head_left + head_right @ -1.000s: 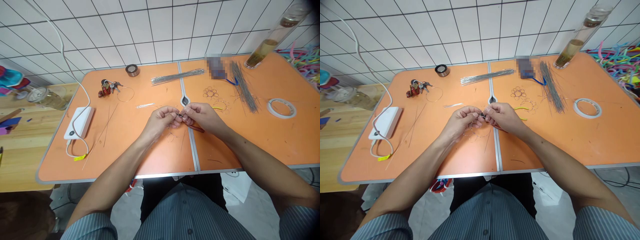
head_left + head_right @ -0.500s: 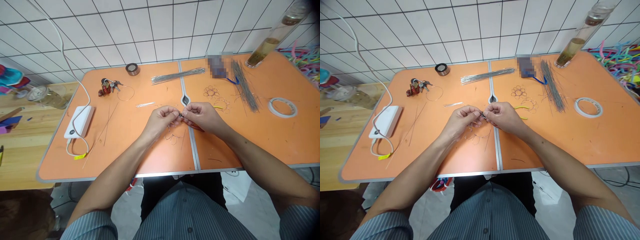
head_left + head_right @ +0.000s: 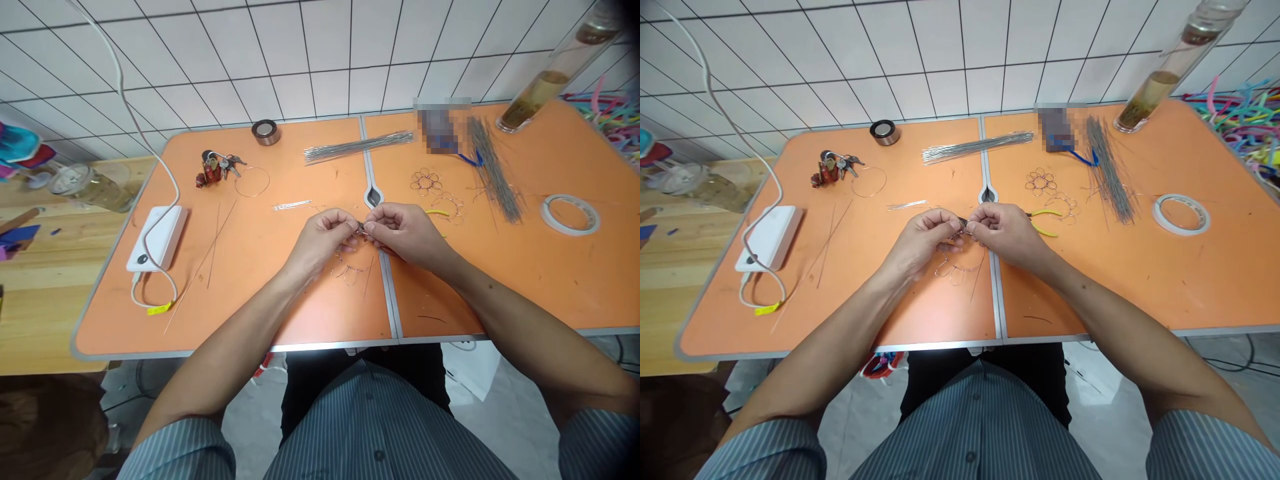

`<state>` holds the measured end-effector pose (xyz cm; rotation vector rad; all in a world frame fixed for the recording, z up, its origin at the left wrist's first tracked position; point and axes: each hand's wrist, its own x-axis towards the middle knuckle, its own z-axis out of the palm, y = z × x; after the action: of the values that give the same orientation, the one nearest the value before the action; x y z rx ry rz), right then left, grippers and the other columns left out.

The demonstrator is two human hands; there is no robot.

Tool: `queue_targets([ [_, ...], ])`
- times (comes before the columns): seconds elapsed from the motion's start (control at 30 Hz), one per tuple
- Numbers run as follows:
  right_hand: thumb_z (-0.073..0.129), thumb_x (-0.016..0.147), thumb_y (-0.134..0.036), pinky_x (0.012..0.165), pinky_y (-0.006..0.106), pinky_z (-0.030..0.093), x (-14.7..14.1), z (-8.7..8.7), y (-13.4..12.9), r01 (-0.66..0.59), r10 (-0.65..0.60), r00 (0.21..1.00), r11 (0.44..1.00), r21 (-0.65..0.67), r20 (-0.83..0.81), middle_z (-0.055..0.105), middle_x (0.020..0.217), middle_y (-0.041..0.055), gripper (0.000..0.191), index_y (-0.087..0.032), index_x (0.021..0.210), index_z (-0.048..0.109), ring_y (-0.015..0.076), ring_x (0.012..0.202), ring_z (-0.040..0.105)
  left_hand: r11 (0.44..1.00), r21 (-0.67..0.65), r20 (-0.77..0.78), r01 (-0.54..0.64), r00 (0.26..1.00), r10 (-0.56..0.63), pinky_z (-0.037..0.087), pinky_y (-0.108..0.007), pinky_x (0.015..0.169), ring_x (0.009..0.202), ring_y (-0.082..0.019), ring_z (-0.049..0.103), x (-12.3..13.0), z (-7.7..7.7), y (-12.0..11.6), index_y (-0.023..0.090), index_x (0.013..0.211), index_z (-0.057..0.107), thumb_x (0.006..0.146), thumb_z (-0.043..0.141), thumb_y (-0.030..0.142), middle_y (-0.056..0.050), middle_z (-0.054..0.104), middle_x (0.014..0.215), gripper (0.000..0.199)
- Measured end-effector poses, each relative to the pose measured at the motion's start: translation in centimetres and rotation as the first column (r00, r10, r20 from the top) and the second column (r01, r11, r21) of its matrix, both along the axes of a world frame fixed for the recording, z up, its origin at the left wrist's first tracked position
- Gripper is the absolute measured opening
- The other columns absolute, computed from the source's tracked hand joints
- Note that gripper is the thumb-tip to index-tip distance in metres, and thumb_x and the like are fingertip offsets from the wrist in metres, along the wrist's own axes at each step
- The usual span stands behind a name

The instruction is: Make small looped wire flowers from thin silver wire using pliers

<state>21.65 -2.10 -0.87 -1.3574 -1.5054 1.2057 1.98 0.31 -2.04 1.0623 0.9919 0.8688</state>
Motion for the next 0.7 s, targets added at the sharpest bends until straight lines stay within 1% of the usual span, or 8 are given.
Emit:
queue_targets([
  [0.17,0.075,0.086,-0.033,0.057,0.028,0.045,-0.05,-0.01,-0.04,-0.028,0.028,0.999,1.0,0.011,0.023,0.069,0.07,0.0022,0.015,-0.02,0.08,0.07,0.0153,0.064,0.061,0.999,0.042,-0.008,-0.024,1.0,0.024,0.054,-0.024,0.066,0.068,-0.011,0.066,0.12,-0.13,0.04,0.017,0.077,0.071,0.081,0.077,0.02,-0.002,0.072,0.079,0.008],
  [0.27,0.075,0.086,-0.033,0.056,0.028,0.044,-0.1,-0.1,-0.02,-0.028,0.027,0.999,0.999,0.026,0.045,0.068,0.069,0.0016,0.014,-0.02,0.08,0.07,0.0146,0.062,0.059,0.999,0.037,-0.012,-0.04,0.999,0.041,0.053,-0.024,0.065,0.066,-0.011,0.065,0.26,-0.2,0.01,0.018,0.074,0.069,0.079,0.074,0.017,-0.001,0.07,0.075,0.008],
  [0.43,0.074,0.087,-0.032,0.055,0.027,0.042,-0.03,-0.16,0.06,-0.026,0.025,0.998,0.999,0.032,0.053,0.069,0.069,0.0016,0.015,-0.02,0.08,0.07,0.0134,0.06,0.057,0.998,0.049,-0.002,-0.05,0.999,0.05,0.053,-0.025,0.065,0.065,-0.011,0.065,0.29,-0.14,-0.29,0.018,0.075,0.068,0.081,0.073,0.019,-0.001,0.068,0.073,0.008],
  [0.6,0.075,0.087,-0.031,0.049,0.026,0.035,0.0,0.18,0.04,-0.018,0.018,1.0,1.0,-0.006,0.004,0.064,0.065,-0.0008,0.015,-0.02,0.079,0.069,0.011,0.054,0.052,0.997,0.06,0.036,-0.055,0.998,0.053,0.053,-0.024,0.064,0.065,-0.011,0.065,0.43,-0.17,-0.4,0.018,0.075,0.068,0.08,0.073,0.018,-0.001,0.068,0.074,0.007],
  [0.7,0.077,0.086,-0.031,0.048,0.026,0.035,-0.06,0.32,0.04,-0.011,0.01,0.999,0.999,-0.042,-0.038,0.063,0.064,-0.0015,0.016,-0.02,0.079,0.069,0.0101,0.052,0.05,0.996,0.058,0.059,-0.064,0.996,0.06,0.054,-0.024,0.064,0.064,-0.01,0.065,0.5,-0.19,-0.3,0.017,0.076,0.069,0.079,0.073,0.017,-0.001,0.069,0.075,0.005],
])
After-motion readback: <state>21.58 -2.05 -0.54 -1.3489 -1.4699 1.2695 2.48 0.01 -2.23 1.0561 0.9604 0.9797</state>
